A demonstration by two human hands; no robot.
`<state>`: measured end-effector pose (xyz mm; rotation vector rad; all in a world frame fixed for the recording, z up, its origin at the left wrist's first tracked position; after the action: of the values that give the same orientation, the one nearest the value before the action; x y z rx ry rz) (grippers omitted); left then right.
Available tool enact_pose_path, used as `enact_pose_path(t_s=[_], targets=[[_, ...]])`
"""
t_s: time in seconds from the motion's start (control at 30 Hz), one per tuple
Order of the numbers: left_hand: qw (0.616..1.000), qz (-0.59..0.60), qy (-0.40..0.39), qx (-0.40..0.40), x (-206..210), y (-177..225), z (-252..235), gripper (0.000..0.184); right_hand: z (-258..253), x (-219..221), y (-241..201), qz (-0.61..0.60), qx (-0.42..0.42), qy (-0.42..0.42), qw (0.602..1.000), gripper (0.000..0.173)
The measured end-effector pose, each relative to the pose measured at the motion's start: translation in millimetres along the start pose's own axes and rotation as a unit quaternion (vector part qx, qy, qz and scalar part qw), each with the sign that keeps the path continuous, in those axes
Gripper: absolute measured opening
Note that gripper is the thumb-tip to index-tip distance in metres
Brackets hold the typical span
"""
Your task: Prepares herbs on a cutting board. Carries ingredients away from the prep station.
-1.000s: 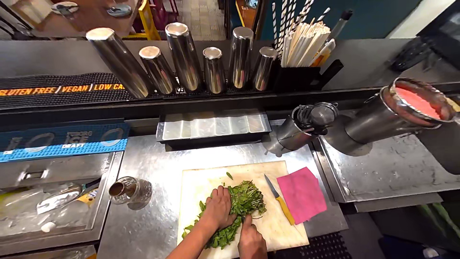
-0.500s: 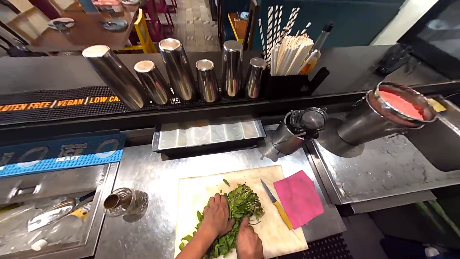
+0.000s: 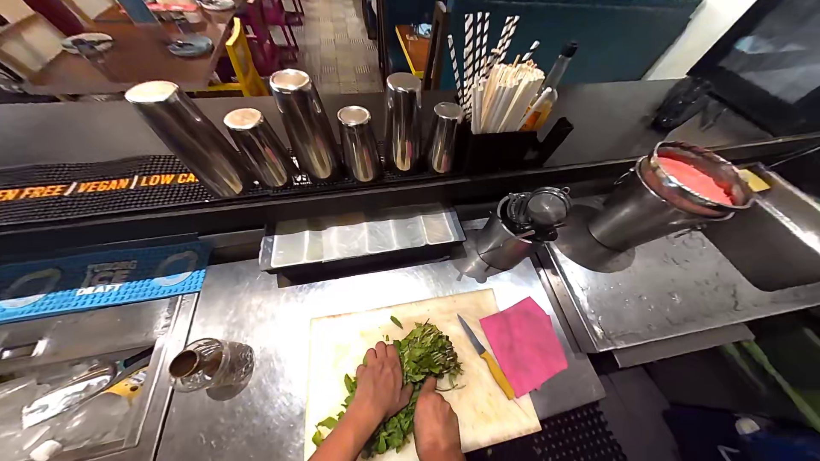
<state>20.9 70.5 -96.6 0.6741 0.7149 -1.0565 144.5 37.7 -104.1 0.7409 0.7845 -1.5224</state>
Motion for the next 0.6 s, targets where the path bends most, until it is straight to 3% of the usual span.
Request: enact_pose_path(t_s=[0.23, 0.43, 0.6], targets=[[1.0, -0.011, 0.0, 0.009, 0, 4, 6, 0.091, 25, -1, 20, -0.016, 0.002, -0.017, 1.0, 0.04], [1.0, -0.018, 0.02, 0.007, 0, 5, 12, 0.092, 7, -10, -3, -0.031, -0.041, -0.027, 0.998, 0.034], [0.999, -0.029, 0.024, 0.014, 3, 5, 16, 0.091, 37, 11, 37, -0.058, -0.012, -0.05, 0.997, 0.043]])
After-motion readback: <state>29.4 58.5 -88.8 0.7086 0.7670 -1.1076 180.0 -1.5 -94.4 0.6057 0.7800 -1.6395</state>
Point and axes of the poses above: each hand's wrist, its own z-axis away from the middle knuckle, its own x-axis out of the palm, y = z × x, the point moved 8 cm from there along -z, towards the middle knuckle, and after that the axes turned 9 degrees about y, right-handed, at the moved point
